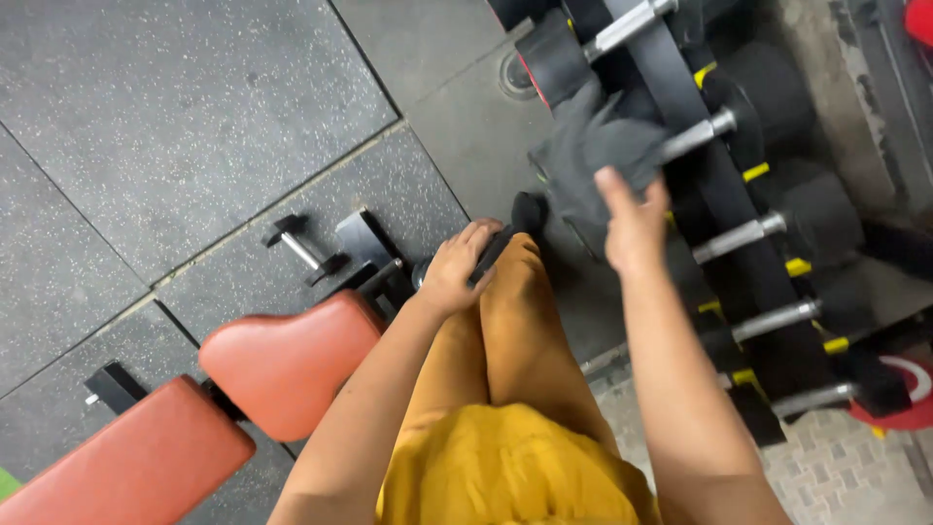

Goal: Cleaning and wiping dumbbells on a rack in a gym.

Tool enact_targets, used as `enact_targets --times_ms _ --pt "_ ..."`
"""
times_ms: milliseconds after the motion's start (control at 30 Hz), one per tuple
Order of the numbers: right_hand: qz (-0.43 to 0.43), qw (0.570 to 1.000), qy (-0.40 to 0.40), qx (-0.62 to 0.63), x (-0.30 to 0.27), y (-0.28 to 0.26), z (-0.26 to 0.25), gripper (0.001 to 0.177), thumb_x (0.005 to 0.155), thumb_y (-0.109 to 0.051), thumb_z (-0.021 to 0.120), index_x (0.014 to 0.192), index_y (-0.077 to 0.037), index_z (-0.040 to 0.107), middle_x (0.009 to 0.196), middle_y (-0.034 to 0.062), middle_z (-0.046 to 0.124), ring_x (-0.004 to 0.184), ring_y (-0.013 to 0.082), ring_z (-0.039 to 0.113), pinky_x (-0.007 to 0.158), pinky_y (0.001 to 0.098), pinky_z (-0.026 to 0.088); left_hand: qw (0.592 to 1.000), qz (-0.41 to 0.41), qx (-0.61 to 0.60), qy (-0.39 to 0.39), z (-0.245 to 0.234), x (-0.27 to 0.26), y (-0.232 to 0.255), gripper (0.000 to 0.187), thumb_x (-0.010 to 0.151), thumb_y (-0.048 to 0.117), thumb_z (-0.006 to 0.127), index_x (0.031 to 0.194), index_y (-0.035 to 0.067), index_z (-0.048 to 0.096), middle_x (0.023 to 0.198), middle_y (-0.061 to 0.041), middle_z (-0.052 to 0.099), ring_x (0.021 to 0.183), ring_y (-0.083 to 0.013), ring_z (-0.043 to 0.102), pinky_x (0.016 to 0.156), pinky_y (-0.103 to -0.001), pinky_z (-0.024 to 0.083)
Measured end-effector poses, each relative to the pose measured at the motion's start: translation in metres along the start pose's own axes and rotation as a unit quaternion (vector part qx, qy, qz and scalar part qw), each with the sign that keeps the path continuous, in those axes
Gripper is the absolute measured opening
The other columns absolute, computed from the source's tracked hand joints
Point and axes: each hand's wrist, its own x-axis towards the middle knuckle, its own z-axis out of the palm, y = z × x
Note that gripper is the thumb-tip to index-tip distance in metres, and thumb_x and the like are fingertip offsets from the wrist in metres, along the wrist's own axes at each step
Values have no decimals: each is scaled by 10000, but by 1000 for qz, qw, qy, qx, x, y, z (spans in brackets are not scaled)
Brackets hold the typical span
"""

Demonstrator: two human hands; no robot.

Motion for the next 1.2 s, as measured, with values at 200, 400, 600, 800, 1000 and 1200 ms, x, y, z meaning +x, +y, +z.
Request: enact_targets --times_ms 200,400,600,800,1000,1200 --pt "90 995 -25 -43 -90 47 -6 341 926 -143 666 1230 13 664 1165 73 705 1057 171 632 956 304 508 993 -33 74 -89 15 -11 29 613 799 205 760 1361 119 533 1322 -118 579 1217 -366 584 984 -473 458" --pt "106 989 -91 58 -112 22 -20 380 894 -87 582 1241 35 677 1223 78 715 1134 175 640 1037 293 462 981 -37 152 -113 60 -22 26 717 778 276 782 1387 42 485 1379 -179 547 1147 -377 613 967 -466 472" --pt "110 987 -110 30 -112 7 -52 380 938 -141 604 1271 34 658 1257 70 707 1171 167 634 1061 297 451 983 -69 149 -83 90 -23 56 701 784 272 774 1372 21 487 1315 -187 584 1123 -376 636 937 -461 506" --pt "143 975 -103 135 -116 8 -104 403 911 -123 619 1293 2 652 1304 68 686 1210 179 624 1079 314 442 985 -54 151 -56 128 -20 91 716 742 273 790 1337 8 491 1223 -209 605 1067 -395 646 884 -465 524" --pt "196 950 -91 226 -115 12 -152 374 902 -89 603 1265 -10 642 1261 78 688 1179 208 637 1056 345 474 987 -49 149 -18 140 -17 136 608 765 242 763 1294 59 526 1144 -180 647 995 -381 679 831 -470 547" --pt "216 941 -88 244 -116 -11 -165 338 862 -77 565 1182 -35 666 1168 65 698 1106 208 648 992 348 494 988 -53 143 -2 139 -18 164 577 777 228 754 1282 60 531 1155 -179 645 1013 -389 670 854 -469 543"
